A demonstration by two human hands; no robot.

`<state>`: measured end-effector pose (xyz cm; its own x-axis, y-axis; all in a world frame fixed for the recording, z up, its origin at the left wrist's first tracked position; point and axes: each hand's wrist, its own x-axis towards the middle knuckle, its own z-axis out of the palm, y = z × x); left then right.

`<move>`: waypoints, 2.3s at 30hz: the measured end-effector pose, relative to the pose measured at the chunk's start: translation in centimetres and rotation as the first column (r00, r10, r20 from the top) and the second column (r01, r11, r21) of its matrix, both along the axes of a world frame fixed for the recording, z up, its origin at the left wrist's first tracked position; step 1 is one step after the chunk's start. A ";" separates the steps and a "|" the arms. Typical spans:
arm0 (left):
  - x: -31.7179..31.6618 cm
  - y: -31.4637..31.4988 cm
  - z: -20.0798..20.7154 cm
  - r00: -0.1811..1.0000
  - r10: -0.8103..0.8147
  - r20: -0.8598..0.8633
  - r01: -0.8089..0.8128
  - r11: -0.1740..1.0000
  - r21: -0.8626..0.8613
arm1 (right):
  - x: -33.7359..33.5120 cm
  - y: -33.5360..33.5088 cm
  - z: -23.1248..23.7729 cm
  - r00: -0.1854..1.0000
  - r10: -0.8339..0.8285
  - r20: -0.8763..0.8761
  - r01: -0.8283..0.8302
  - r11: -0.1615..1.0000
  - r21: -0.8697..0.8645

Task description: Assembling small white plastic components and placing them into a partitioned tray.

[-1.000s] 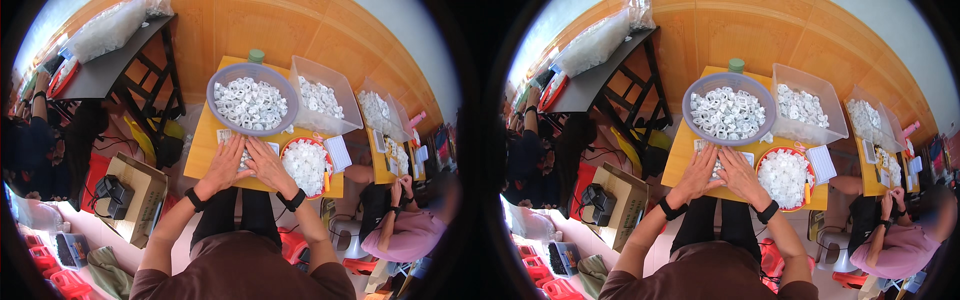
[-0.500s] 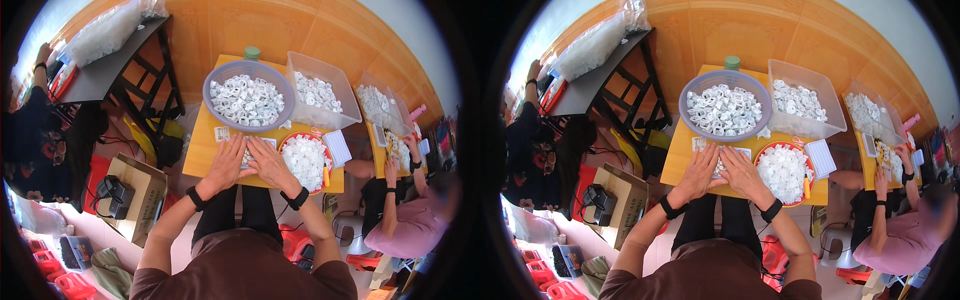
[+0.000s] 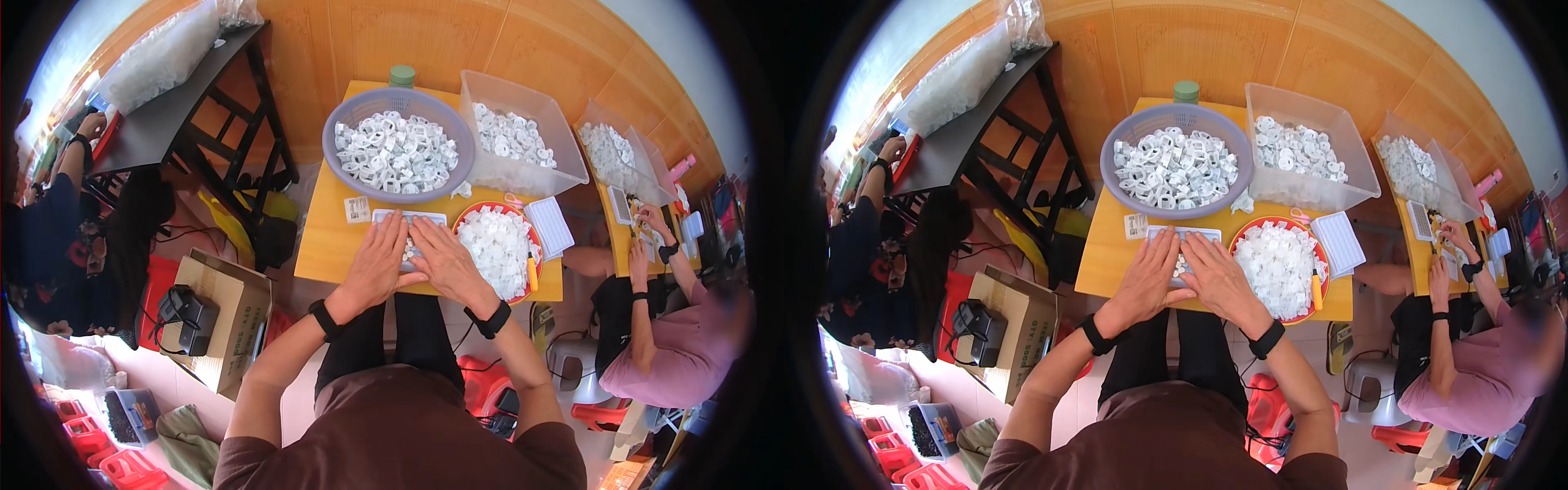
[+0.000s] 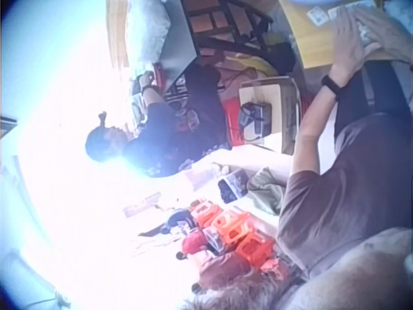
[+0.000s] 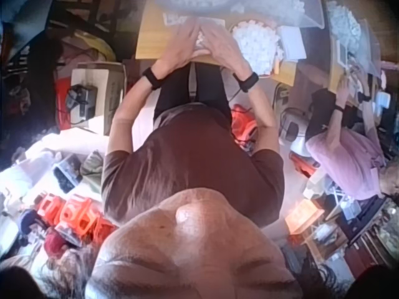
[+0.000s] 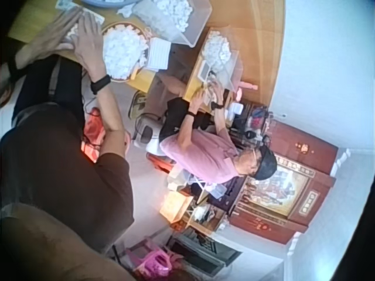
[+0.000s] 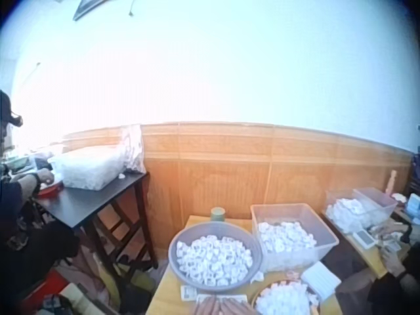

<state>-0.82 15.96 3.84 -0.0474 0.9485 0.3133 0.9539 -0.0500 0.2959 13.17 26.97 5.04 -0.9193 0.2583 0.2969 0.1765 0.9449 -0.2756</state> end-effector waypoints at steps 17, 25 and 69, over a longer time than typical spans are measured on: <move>-0.2 0.0 -0.2 0.962 -0.016 0.272 -0.005 0.997 0.077 | 0.8 0.6 1.0 0.976 -0.106 -0.190 0.081 0.988 -0.135; -1.5 -4.7 -0.1 0.588 0.069 0.806 -0.423 0.876 0.233 | -2.0 5.1 4.4 0.864 -0.284 -0.417 0.192 0.949 -0.250; 1.1 -9.9 -2.3 0.079 0.150 0.985 -0.603 0.795 -0.073 | -10.2 15.4 1.1 0.951 -0.093 0.294 0.162 0.962 -0.219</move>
